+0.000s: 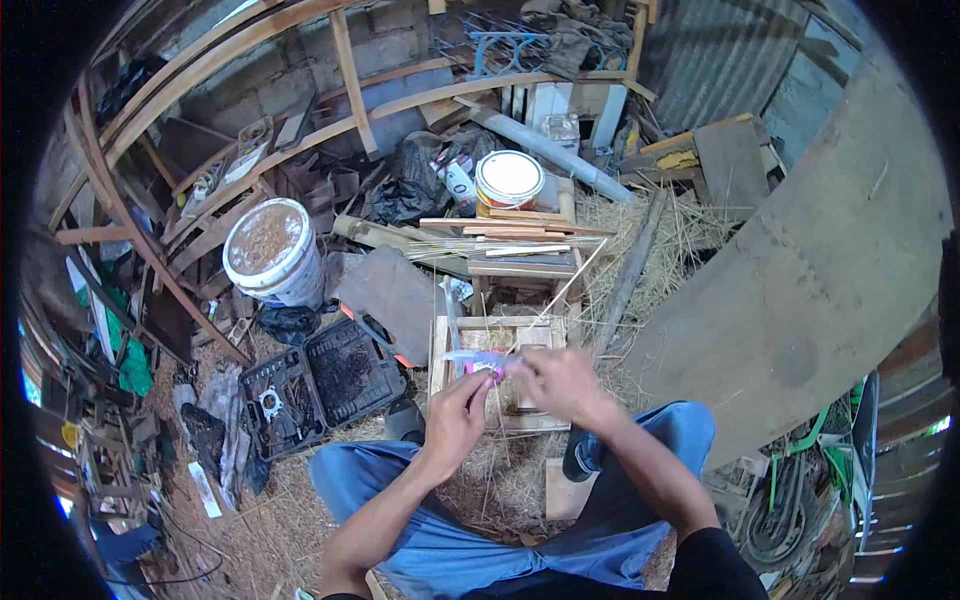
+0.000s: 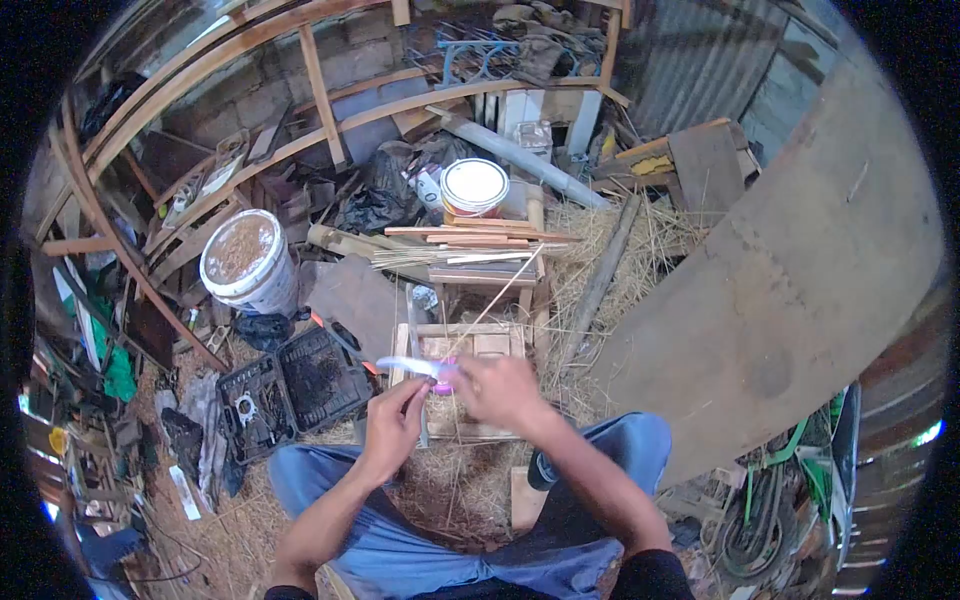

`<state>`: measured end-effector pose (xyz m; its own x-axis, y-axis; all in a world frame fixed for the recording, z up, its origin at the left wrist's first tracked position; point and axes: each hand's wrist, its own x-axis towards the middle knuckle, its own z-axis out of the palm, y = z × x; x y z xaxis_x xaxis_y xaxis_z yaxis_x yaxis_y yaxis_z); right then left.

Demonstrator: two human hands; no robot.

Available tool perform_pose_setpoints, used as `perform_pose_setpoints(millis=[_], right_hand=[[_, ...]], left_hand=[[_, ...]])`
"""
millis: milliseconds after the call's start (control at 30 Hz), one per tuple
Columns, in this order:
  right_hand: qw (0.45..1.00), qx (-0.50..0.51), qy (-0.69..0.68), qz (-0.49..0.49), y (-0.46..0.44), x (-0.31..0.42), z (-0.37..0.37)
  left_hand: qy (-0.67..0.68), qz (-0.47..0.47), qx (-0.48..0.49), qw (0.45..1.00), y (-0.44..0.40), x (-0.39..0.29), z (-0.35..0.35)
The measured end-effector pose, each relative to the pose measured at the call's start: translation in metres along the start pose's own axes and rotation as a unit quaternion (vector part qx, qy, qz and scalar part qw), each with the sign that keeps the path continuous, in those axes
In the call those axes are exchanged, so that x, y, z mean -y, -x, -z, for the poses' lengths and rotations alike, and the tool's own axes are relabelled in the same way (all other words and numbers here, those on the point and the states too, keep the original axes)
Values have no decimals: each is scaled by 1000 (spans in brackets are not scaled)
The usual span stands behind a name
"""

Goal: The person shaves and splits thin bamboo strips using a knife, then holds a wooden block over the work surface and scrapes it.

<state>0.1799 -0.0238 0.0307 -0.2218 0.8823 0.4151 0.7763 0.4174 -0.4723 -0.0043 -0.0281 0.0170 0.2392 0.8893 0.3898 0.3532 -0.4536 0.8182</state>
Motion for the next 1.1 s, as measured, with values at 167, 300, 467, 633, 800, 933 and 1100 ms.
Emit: perform_pose_setpoints(millis=[167,300,467,633,800,933,1100], right_hand=[[997,-20,-47,52,-3,8,-7],[997,-43,-14,63,-7,-5,-1],[984,-77,-13,-159,-19,-37,24],[997,-24,-63,45,-4,-7,-3],[997,-33,-57,45,-7,-10,-6],[997,-60,-13,46,-8,-22,-2],[986,-93,31,-133,-19,-57,23]], left_hand=[[31,25,18,999,-2,-8,7],[190,167,89,963,-1,-6,10],[187,174,114,960,6,-1,11],[192,194,150,950,5,2,8],[204,176,125,955,-3,-3,5],[232,219,150,936,-3,-1,6],[256,215,168,927,7,5,8]])
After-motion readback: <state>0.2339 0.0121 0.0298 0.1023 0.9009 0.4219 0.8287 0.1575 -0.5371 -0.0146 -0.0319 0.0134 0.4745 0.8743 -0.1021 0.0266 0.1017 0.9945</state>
